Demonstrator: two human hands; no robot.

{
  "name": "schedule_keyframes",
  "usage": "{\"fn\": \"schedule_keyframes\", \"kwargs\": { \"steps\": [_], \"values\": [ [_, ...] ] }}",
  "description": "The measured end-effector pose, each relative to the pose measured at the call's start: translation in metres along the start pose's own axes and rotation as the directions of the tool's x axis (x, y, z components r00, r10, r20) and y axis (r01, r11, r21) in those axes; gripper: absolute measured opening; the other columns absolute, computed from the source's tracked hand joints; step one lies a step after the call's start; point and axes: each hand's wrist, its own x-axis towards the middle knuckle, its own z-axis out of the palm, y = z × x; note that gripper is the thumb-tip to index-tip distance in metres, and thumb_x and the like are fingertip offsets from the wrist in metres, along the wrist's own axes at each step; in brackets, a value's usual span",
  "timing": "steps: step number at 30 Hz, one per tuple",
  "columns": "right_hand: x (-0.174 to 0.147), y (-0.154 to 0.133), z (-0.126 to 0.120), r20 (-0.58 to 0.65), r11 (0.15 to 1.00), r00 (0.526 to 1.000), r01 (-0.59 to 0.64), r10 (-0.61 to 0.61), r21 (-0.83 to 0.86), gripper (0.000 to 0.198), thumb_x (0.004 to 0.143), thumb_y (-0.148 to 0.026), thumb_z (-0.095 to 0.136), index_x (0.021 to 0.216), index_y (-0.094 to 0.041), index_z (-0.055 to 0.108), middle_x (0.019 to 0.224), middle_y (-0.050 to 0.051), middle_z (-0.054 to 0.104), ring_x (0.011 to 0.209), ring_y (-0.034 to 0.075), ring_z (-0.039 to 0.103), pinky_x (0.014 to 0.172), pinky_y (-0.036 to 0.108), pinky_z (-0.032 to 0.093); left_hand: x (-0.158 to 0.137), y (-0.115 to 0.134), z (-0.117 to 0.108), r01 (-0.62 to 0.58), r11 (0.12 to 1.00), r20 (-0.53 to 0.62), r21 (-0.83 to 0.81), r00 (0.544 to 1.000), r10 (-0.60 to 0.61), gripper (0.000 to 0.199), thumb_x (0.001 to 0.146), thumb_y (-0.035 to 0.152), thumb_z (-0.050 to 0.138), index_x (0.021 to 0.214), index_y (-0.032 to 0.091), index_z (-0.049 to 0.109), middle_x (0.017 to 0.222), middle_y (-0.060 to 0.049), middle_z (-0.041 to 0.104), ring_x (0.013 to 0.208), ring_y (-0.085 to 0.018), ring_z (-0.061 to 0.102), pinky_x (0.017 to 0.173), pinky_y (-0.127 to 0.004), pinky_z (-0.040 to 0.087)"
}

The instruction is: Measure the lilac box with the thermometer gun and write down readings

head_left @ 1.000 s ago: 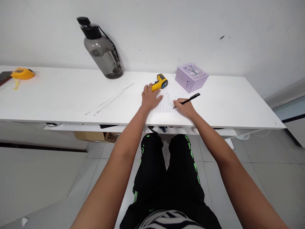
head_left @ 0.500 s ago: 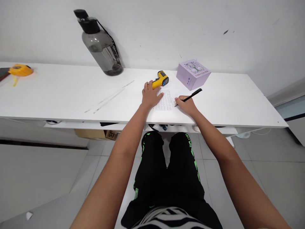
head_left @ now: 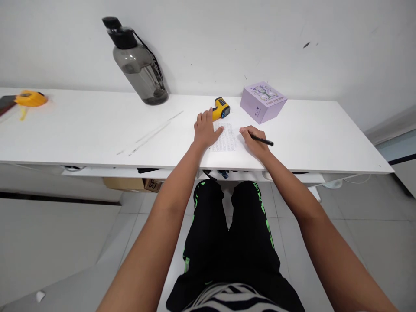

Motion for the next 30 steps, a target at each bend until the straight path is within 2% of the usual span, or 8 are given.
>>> {"fn": "schedule_keyframes", "kwargs": {
  "steps": [5, 11, 14, 17, 21, 25, 28, 30],
  "values": [
    [0.010, 0.017, 0.004, -0.210, 0.988, 0.966, 0.146, -0.152, -0.045, 0.033, 0.093, -0.051, 0.055, 0.103, -0.022, 0.066, 0.090, 0.004, 0.069, 0.084, 0.020, 0.064, 0.085, 0.035, 0.050, 0.009, 0.006, 0.000, 0.061, 0.998, -0.059, 0.031, 0.996, -0.059, 0.082, 0.090, 0.051, 0.056, 0.160, 0.018, 0.028, 0.157, -0.019, 0.041, 0.142, -0.039, 0.033, 0.115, -0.052, 0.030],
    [0.027, 0.026, 0.015, -0.102, 0.988, 0.995, -0.032, 0.017, -0.151, 0.038, 0.090, -0.023, 0.045, 0.123, -0.016, 0.063, 0.093, 0.007, 0.073, 0.085, 0.021, 0.067, 0.091, 0.039, 0.055, 0.041, 0.034, 0.002, 0.213, 0.946, -0.058, 0.244, 0.977, -0.205, 0.055, 0.091, 0.047, 0.057, 0.129, 0.009, 0.061, 0.138, -0.026, 0.054, 0.127, -0.042, 0.047, 0.105, -0.052, 0.035],
    [0.033, 0.022, 0.021, -0.103, 0.966, 0.994, -0.071, 0.046, -0.249, 0.047, 0.087, -0.013, 0.043, 0.130, -0.012, 0.062, 0.127, 0.016, 0.068, 0.118, 0.026, 0.063, 0.110, 0.044, 0.046, 0.051, 0.042, 0.004, 0.218, 0.944, -0.014, 0.246, 0.975, -0.222, 0.053, 0.090, 0.052, 0.057, 0.121, 0.009, 0.067, 0.130, -0.024, 0.060, 0.121, -0.040, 0.053, 0.102, -0.051, 0.037],
    [0.032, 0.020, 0.025, -0.087, 0.951, 0.995, -0.077, 0.053, -0.298, 0.050, 0.090, -0.014, 0.040, 0.136, -0.011, 0.059, 0.132, 0.019, 0.064, 0.123, 0.029, 0.061, 0.111, 0.047, 0.045, 0.051, 0.042, 0.006, 0.200, 0.954, -0.028, 0.221, 0.980, -0.199, 0.052, 0.091, 0.053, 0.056, 0.118, 0.011, 0.068, 0.126, -0.022, 0.063, 0.119, -0.038, 0.056, 0.099, -0.049, 0.039],
    [0.030, 0.020, 0.022, -0.103, 0.972, 0.993, -0.083, 0.061, -0.220, 0.057, 0.090, -0.023, 0.043, 0.146, -0.016, 0.051, 0.118, 0.015, 0.067, 0.106, 0.028, 0.065, 0.101, 0.047, 0.051, 0.048, 0.037, 0.007, 0.194, 0.965, -0.024, 0.177, 0.981, -0.193, 0.056, 0.089, 0.057, 0.060, 0.121, 0.012, 0.065, 0.125, -0.021, 0.065, 0.119, -0.037, 0.057, 0.098, -0.047, 0.041],
    [0.046, 0.020, 0.006, -0.317, 0.997, 0.948, -0.038, 0.016, -0.064, 0.068, 0.090, -0.042, 0.045, 0.153, -0.019, 0.037, 0.108, 0.010, 0.065, 0.083, 0.022, 0.063, 0.086, 0.041, 0.055, 0.046, 0.035, 0.006, 0.203, 0.971, -0.055, 0.123, 0.979, -0.197, 0.073, 0.086, 0.056, 0.065, 0.140, 0.008, 0.054, 0.128, -0.023, 0.063, 0.121, -0.038, 0.057, 0.098, -0.047, 0.043],
    [0.068, 0.022, -0.006, -0.471, 0.972, 0.875, -0.005, -0.110, -0.236, 0.073, 0.086, -0.045, 0.049, 0.152, -0.018, 0.034, 0.134, 0.018, 0.055, 0.119, 0.030, 0.057, 0.104, 0.052, 0.046, 0.046, 0.035, 0.004, 0.216, 0.976, -0.089, 0.031, 0.973, -0.212, 0.073, 0.090, 0.057, 0.060, 0.145, 0.010, 0.051, 0.128, -0.022, 0.063, 0.122, -0.038, 0.057, 0.099, -0.047, 0.044],
    [0.080, 0.026, -0.010, -0.500, 0.935, 0.862, -0.111, -0.078, -0.337, 0.085, 0.080, -0.047, 0.057, 0.154, -0.019, 0.029, 0.153, 0.022, 0.039, 0.144, 0.038, 0.035, 0.116, 0.064, 0.030, 0.047, 0.035, 0.003, 0.221, 0.973, -0.117, -0.065, 0.967, -0.228, 0.070, 0.093, 0.058, 0.056, 0.147, 0.013, 0.050, 0.129, -0.020, 0.062, 0.123, -0.036, 0.057, 0.100, -0.045, 0.044]
  ]
}}
